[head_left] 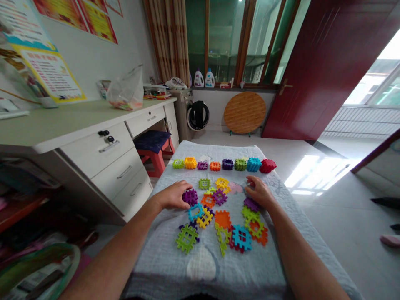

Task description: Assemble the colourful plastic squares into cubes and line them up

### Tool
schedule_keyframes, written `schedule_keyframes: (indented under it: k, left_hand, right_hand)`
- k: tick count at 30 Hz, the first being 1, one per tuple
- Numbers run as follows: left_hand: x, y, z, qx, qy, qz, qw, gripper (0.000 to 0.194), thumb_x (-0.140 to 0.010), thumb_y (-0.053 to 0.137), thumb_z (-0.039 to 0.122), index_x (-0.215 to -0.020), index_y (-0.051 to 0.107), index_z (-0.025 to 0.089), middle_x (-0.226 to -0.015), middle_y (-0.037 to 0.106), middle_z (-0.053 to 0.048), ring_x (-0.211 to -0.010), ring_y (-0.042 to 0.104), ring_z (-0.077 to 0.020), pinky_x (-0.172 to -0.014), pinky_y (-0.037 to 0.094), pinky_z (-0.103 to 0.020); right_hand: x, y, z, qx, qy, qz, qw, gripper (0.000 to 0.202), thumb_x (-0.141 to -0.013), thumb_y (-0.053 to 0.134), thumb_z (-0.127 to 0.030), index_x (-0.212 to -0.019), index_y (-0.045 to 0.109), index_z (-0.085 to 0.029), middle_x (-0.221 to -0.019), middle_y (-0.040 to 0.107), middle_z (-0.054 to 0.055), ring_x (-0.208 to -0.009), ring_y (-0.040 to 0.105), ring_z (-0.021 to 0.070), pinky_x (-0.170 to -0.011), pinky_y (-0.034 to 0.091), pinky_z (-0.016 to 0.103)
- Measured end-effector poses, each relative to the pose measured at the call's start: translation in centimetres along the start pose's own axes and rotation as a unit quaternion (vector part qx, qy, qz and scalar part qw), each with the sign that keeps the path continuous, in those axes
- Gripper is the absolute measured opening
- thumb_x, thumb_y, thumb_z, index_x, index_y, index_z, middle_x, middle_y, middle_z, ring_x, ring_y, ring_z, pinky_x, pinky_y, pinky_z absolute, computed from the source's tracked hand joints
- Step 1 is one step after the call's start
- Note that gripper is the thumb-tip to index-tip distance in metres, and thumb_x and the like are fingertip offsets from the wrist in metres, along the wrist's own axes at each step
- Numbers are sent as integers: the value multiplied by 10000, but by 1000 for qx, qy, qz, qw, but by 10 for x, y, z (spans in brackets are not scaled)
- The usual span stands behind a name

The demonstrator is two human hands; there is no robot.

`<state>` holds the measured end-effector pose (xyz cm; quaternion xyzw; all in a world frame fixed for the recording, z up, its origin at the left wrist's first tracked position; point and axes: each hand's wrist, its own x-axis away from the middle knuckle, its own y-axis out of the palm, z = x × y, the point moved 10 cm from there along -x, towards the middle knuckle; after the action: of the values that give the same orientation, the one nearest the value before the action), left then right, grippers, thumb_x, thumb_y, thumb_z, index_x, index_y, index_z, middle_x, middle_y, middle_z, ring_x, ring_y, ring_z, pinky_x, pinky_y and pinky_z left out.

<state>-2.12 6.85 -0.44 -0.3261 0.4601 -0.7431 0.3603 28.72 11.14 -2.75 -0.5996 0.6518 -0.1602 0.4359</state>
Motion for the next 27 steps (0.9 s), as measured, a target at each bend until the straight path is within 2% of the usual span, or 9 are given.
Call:
schedule_keyframes:
  k: [4,10,13,17,22,27]
  left_hand:
    - [-4,-1,8,-12,7,-7,1000,423,-582,682,299,-989,623,198,-970,606,-58,-920,573,-247,-807,438,-322]
    - [1,-7,5,37,-2,-7,999,470,-585,654,246,-1049,586,213,-1031,593,-36,-960,561,-226,-831,440,-298]
    - [4,-3,-3,39,-11,-21,999,599,-562,721,327,-1127,565,207,-1116,573,-54,-1031,541,-246,-895,426,-321]
    - [0,-1,-5,-3,-16,15,1000,602,-584,725,482,-1088,603,178,-1100,577,-88,-1048,531,-274,-921,409,-351]
    - [-5,0,6,-33,5,54,998,412,-614,677,350,-986,640,177,-980,603,-67,-961,563,-251,-863,432,-324]
    - [2,-17,3,-12,12,76,997,476,-612,642,291,-1076,620,185,-1082,602,-65,-1025,552,-250,-935,402,-321]
  right_hand:
    - [0,0,0,0,0,1,1000,423,-707,565,-280,-1107,590,-147,-965,642,100,-801,610,197,-776,497,358]
    - [1,-1,-1,-2,-7,6,1000,418,-709,565,-277,-1111,593,-167,-954,639,84,-794,606,188,-771,498,347]
    - [1,0,-1,-4,-13,5,1000,420,-714,565,-282,-1116,593,-165,-958,638,84,-797,606,186,-766,499,340]
    - [1,1,-1,2,-10,1,1000,422,-715,561,-284,-1116,590,-155,-955,640,88,-796,608,186,-771,499,341]
    - [1,0,-3,0,-18,1,1000,423,-723,559,-282,-1126,586,-156,-981,638,96,-819,612,193,-785,501,350]
    - [0,1,-1,3,-12,-3,1000,425,-716,562,-277,-1123,590,-156,-982,643,95,-823,618,196,-783,504,351]
